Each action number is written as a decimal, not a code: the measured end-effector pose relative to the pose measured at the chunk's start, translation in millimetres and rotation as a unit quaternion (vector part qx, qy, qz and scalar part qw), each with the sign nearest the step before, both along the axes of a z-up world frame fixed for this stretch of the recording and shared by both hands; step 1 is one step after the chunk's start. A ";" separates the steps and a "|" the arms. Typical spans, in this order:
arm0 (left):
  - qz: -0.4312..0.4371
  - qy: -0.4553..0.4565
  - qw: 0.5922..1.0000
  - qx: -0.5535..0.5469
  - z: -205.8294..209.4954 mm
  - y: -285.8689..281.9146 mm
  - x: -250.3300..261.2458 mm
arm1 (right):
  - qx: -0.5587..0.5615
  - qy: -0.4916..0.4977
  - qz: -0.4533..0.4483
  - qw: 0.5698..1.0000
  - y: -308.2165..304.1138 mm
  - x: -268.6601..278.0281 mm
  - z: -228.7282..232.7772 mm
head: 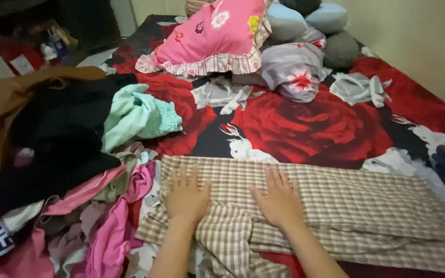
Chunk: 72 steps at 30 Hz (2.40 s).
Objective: The person folds a single checkered shirt on a bed. They smooth the fabric, fold the sleeves inward, fold the shirt in half lengthwise, then fold it into a compact rectangle and place it on the bed.
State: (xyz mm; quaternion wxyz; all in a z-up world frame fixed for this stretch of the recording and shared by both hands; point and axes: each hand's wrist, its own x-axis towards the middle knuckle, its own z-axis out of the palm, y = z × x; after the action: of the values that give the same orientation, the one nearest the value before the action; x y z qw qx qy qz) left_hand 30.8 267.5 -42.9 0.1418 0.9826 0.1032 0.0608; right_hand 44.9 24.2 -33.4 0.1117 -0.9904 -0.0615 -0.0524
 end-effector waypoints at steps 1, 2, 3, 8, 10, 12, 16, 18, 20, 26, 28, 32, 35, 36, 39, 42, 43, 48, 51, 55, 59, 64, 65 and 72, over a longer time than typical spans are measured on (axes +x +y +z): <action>-0.001 0.001 1.000 0.000 -4.6 2.3 -5.8 | 0.000 0.001 -0.001 1.000 -7.9 -4.9 -7.0; 0.001 -0.066 0.998 0.018 -8.4 6.9 -12.1 | 0.034 -0.062 0.006 0.997 -13.6 -10.2 -13.5; 0.004 -0.132 0.991 0.035 -11.4 11.8 -19.5 | 0.067 -0.125 0.012 0.990 -19.0 -16.6 -19.1; -0.036 -0.243 0.964 -0.106 7.9 9.2 -76.2 | 0.180 -0.233 0.098 0.951 -17.5 -57.9 -3.2; -0.050 -0.302 0.938 -0.161 15.5 2.7 -97.9 | 0.213 -0.261 0.132 0.932 -15.0 -77.8 4.8; -0.073 -0.344 0.935 -0.045 25.1 -4.3 -119.7 | 0.278 -0.201 0.099 0.934 -9.7 -95.7 8.2; -0.140 -0.393 0.908 0.020 4.4 -5.5 -129.3 | 0.276 -0.184 0.173 0.927 1.1 -137.7 35.0; -0.134 -0.340 0.919 -0.149 -6.5 -1.2 -131.7 | 0.240 -0.145 0.272 0.921 9.3 -162.8 61.3; -0.107 -0.356 0.908 -0.195 -17.0 7.1 -129.1 | 0.184 -0.119 0.336 0.916 14.4 -184.8 81.5; -0.084 -0.243 0.907 -0.333 -13.9 23.6 -123.8 | 0.054 -0.185 0.492 0.849 -0.6 -190.7 70.0; -0.068 -0.219 0.913 -0.338 -13.1 28.0 -120.8 | 0.056 -0.117 0.479 0.868 -10.5 -176.4 77.3; -0.074 -0.172 0.923 -0.335 -25.3 38.8 -100.6 | 0.444 -0.043 0.225 0.866 -54.4 -124.3 111.1; -0.066 -0.140 0.949 -0.275 7.4 33.9 -104.7 | 0.667 -0.113 0.109 0.728 -103.6 -76.7 113.7; -0.050 -0.110 0.962 -0.243 26.3 28.9 -109.7 | 0.798 -0.096 0.045 0.593 -121.2 -60.7 110.6; -0.077 -0.091 0.973 -0.197 43.5 30.1 -98.7 | 0.811 -0.083 -0.066 0.575 -138.8 -71.4 134.3; -0.106 -0.115 0.980 -0.124 53.8 36.1 -76.1 | 0.804 -0.091 -0.061 0.585 -157.8 -65.0 145.6; -0.107 -0.114 0.980 -0.125 71.9 35.0 -76.9 | 0.803 -0.092 -0.063 0.585 -158.4 -65.7 159.3; -0.166 -0.142 0.976 0.008 46.1 77.4 -21.5 | 0.791 -0.022 -0.045 0.610 -166.4 -67.5 215.3; -0.227 0.008 0.952 -0.203 27.0 81.0 -14.5 | 0.763 -0.011 0.006 0.646 -172.9 -53.0 208.2; -0.279 0.007 0.958 -0.072 30.8 51.6 -31.6 | 0.768 -0.007 0.077 0.636 -142.8 -57.9 227.0; -0.296 -0.098 0.950 0.033 33.1 39.0 -47.2 | 0.764 0.001 0.101 0.638 -114.3 -61.0 234.8; -0.229 -0.136 0.963 -0.026 35.9 55.7 -63.2 | 0.769 -0.041 0.138 0.623 -106.5 -64.4 265.0; -0.197 -0.161 0.965 -0.069 39.6 62.2 -70.3 | 0.764 -0.069 0.146 0.625 -110.9 -62.8 269.1; -0.187 -0.204 0.956 -0.098 88.1 19.4 -125.5 | 0.735 -0.042 0.171 0.655 -73.0 -97.0 282.5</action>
State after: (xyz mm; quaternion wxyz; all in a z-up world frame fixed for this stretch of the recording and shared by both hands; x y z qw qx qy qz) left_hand -94.7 286.9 45.2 0.2642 0.9323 -0.1085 0.2219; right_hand -52.2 -48.7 249.1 0.8076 -0.5534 -0.1760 -0.1023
